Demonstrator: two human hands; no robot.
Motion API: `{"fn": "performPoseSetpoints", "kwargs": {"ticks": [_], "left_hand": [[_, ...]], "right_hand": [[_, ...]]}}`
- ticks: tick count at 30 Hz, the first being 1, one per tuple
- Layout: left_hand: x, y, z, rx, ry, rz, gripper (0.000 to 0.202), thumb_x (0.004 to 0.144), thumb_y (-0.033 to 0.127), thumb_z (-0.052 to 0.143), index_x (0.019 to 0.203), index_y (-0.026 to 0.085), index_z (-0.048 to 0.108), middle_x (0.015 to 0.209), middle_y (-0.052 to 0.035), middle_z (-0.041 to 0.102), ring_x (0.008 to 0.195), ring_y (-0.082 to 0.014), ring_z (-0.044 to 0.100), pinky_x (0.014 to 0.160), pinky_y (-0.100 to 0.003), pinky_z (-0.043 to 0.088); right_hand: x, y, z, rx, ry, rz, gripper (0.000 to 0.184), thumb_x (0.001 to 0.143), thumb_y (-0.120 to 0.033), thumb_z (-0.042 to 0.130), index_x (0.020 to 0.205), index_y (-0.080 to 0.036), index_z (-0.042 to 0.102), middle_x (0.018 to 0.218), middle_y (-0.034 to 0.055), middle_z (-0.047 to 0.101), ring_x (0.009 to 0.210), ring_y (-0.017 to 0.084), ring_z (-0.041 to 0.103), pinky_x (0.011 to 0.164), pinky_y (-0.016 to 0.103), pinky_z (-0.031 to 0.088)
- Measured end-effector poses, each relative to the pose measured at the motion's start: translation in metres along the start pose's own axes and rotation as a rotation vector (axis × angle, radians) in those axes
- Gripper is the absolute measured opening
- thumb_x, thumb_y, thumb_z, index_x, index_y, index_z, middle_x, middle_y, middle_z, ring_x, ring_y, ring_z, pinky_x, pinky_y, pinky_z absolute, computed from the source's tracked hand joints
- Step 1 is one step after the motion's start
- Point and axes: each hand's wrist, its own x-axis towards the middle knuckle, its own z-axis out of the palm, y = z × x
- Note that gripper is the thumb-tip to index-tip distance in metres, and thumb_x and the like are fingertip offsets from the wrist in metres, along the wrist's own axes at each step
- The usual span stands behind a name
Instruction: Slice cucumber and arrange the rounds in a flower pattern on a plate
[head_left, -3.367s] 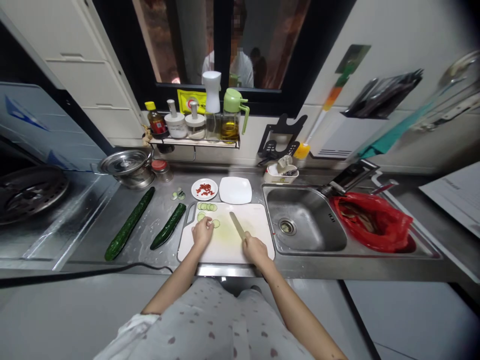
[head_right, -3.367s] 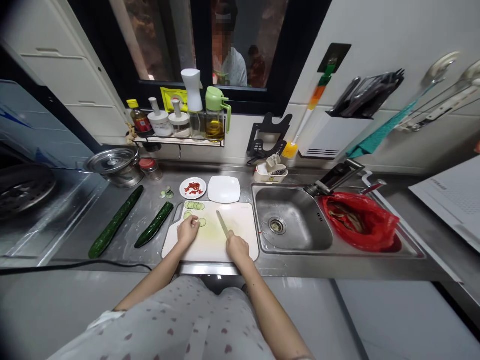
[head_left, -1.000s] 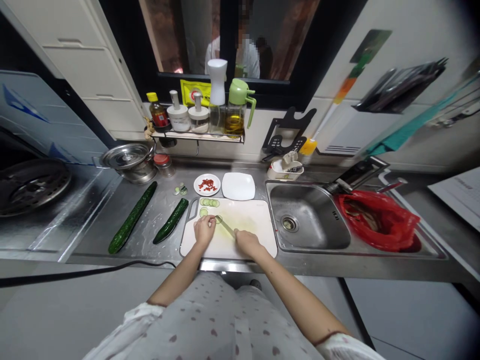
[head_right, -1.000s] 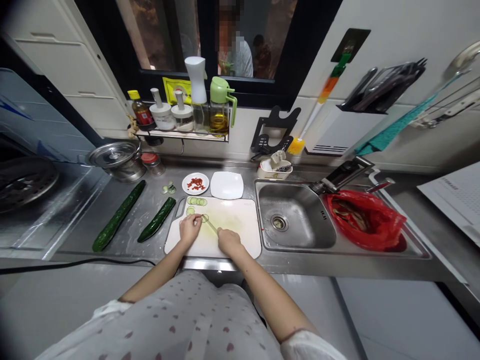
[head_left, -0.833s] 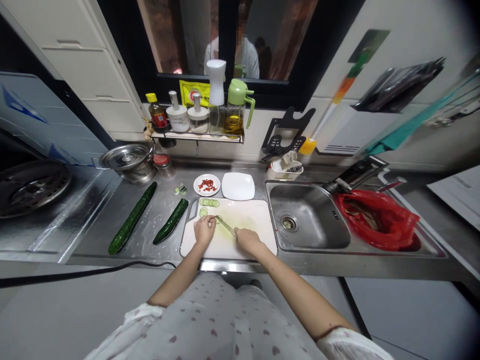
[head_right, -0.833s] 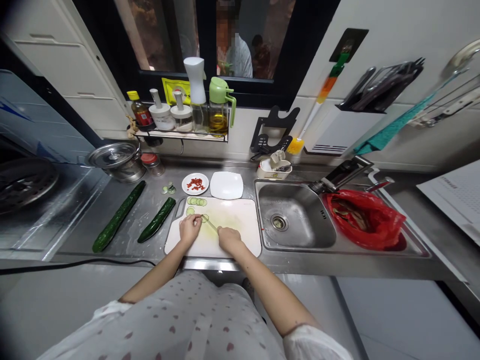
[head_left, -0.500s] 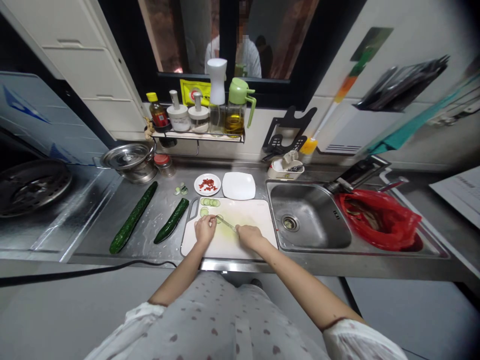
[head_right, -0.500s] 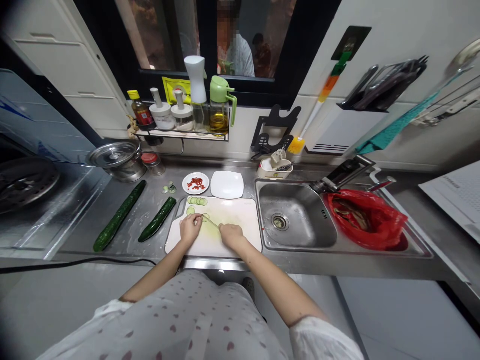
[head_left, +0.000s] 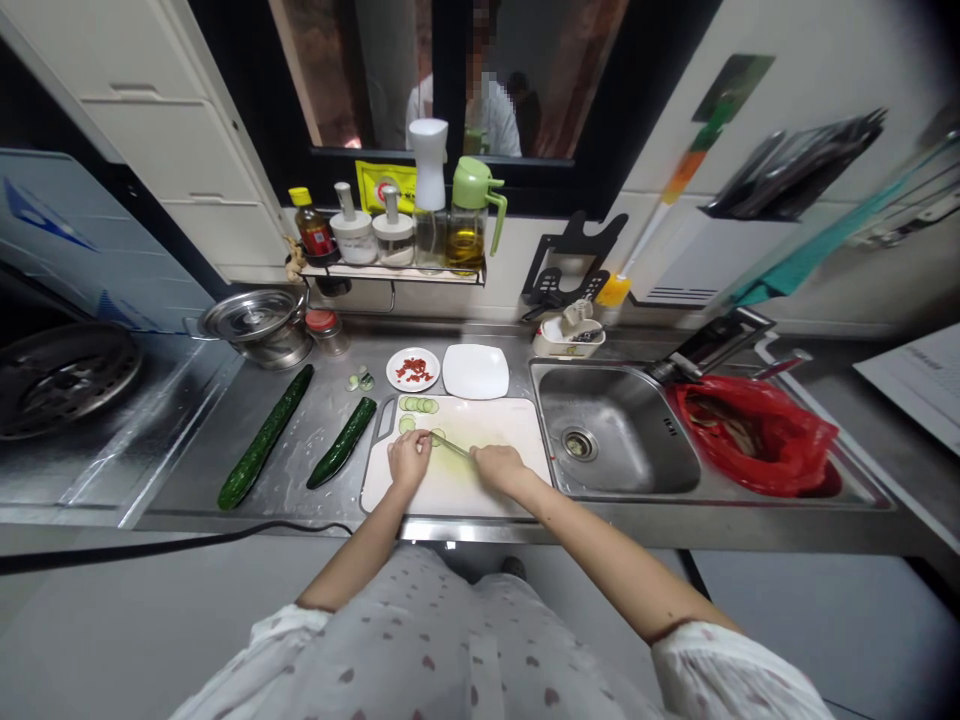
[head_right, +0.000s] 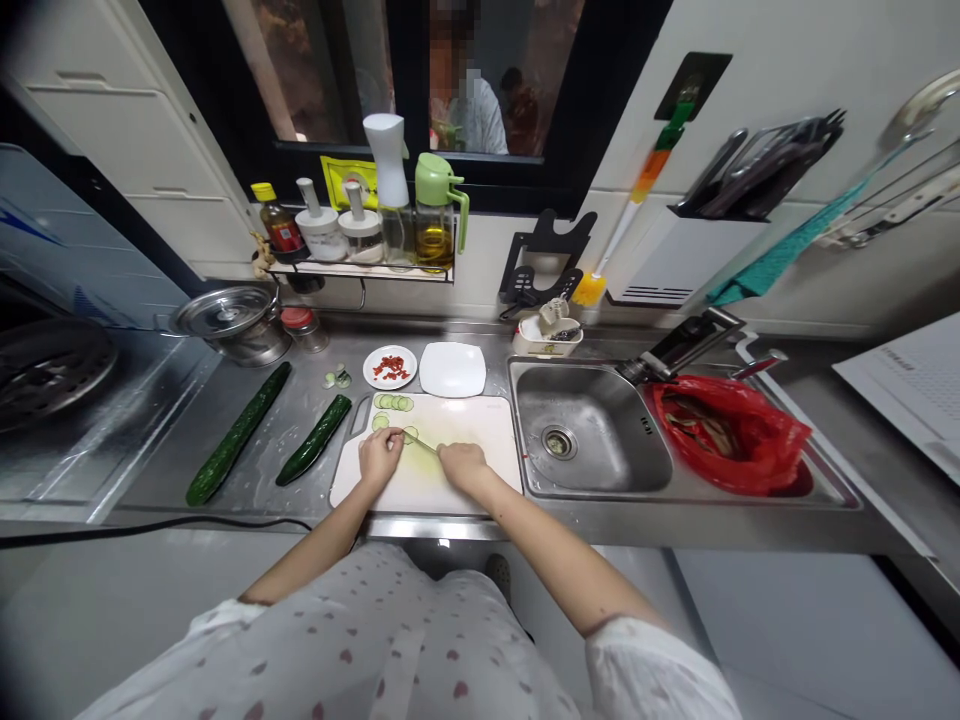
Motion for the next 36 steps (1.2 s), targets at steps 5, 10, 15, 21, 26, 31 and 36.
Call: {"fn": "performPoseSetpoints", "kwargs": {"ticks": [5, 10, 15, 21, 26, 31, 36], "left_hand": [[-0.001, 0.001, -0.001, -0.006, 0.006, 0.004, 0.022, 0.086, 0.028, 0.054, 0.097, 0.022, 0.072, 0.097, -0.0046, 0.073, 0.095, -0.0208, 0.063, 0.088, -0.032, 0.039], [-0.003, 0.003, -0.001, 0.004, 0.020, -0.009, 0.022, 0.087, 0.026, 0.052, 0.097, 0.022, 0.072, 0.099, -0.0040, 0.073, 0.097, -0.0202, 0.063, 0.089, -0.032, 0.038], [-0.003, 0.007, -0.004, 0.021, -0.013, -0.032, 0.023, 0.087, 0.026, 0.051, 0.099, 0.023, 0.071, 0.100, -0.0041, 0.072, 0.099, -0.0206, 0.062, 0.090, -0.033, 0.038], [0.002, 0.011, -0.011, 0.065, -0.103, -0.049, 0.033, 0.088, 0.031, 0.051, 0.118, 0.022, 0.064, 0.098, -0.0047, 0.070, 0.100, -0.0210, 0.062, 0.090, -0.032, 0.040], [0.004, 0.021, -0.012, 0.205, -0.138, 0.037, 0.039, 0.090, 0.032, 0.048, 0.125, 0.020, 0.061, 0.115, -0.0105, 0.062, 0.103, -0.0223, 0.060, 0.089, -0.031, 0.042], [0.006, 0.031, -0.013, 0.290, -0.180, 0.034, 0.038, 0.091, 0.033, 0.046, 0.123, 0.021, 0.063, 0.116, -0.0107, 0.058, 0.102, -0.0227, 0.059, 0.087, -0.032, 0.044], [0.010, 0.034, -0.014, 0.281, -0.194, -0.001, 0.029, 0.090, 0.029, 0.048, 0.111, 0.022, 0.067, 0.114, -0.0094, 0.058, 0.103, -0.0210, 0.058, 0.086, -0.030, 0.043]], "right_hand": [[-0.009, 0.000, 0.014, -0.006, 0.025, 0.011, 0.039, 0.089, -0.005, 0.038, 0.122, -0.014, 0.057, 0.107, 0.0181, 0.070, 0.105, 0.025, 0.066, 0.082, 0.034, 0.050], [-0.019, 0.005, 0.025, 0.011, -0.005, 0.041, 0.038, 0.089, -0.006, 0.038, 0.121, -0.014, 0.057, 0.108, 0.0183, 0.069, 0.105, 0.025, 0.066, 0.081, 0.033, 0.048], [-0.030, 0.015, 0.032, 0.042, -0.015, 0.059, 0.036, 0.089, -0.008, 0.040, 0.119, -0.015, 0.057, 0.107, 0.0176, 0.069, 0.104, 0.025, 0.066, 0.079, 0.032, 0.046], [-0.040, 0.031, 0.048, 0.210, 0.098, 0.089, 0.028, 0.091, -0.022, 0.040, 0.112, -0.017, 0.056, 0.105, 0.0140, 0.069, 0.098, 0.025, 0.065, 0.072, 0.029, 0.039], [-0.034, 0.033, 0.061, 0.345, 0.214, 0.332, 0.028, 0.094, -0.026, 0.034, 0.117, -0.018, 0.049, 0.102, 0.0113, 0.070, 0.092, 0.021, 0.065, 0.067, 0.027, 0.034], [-0.028, 0.030, 0.059, 0.341, 0.232, 0.429, 0.029, 0.096, -0.029, 0.031, 0.116, -0.019, 0.049, 0.100, 0.0111, 0.070, 0.093, 0.022, 0.065, 0.068, 0.028, 0.034], [-0.028, 0.029, 0.052, 0.305, 0.202, 0.441, 0.030, 0.096, -0.027, 0.031, 0.116, -0.019, 0.051, 0.102, 0.0130, 0.070, 0.095, 0.024, 0.065, 0.071, 0.030, 0.037]]}}
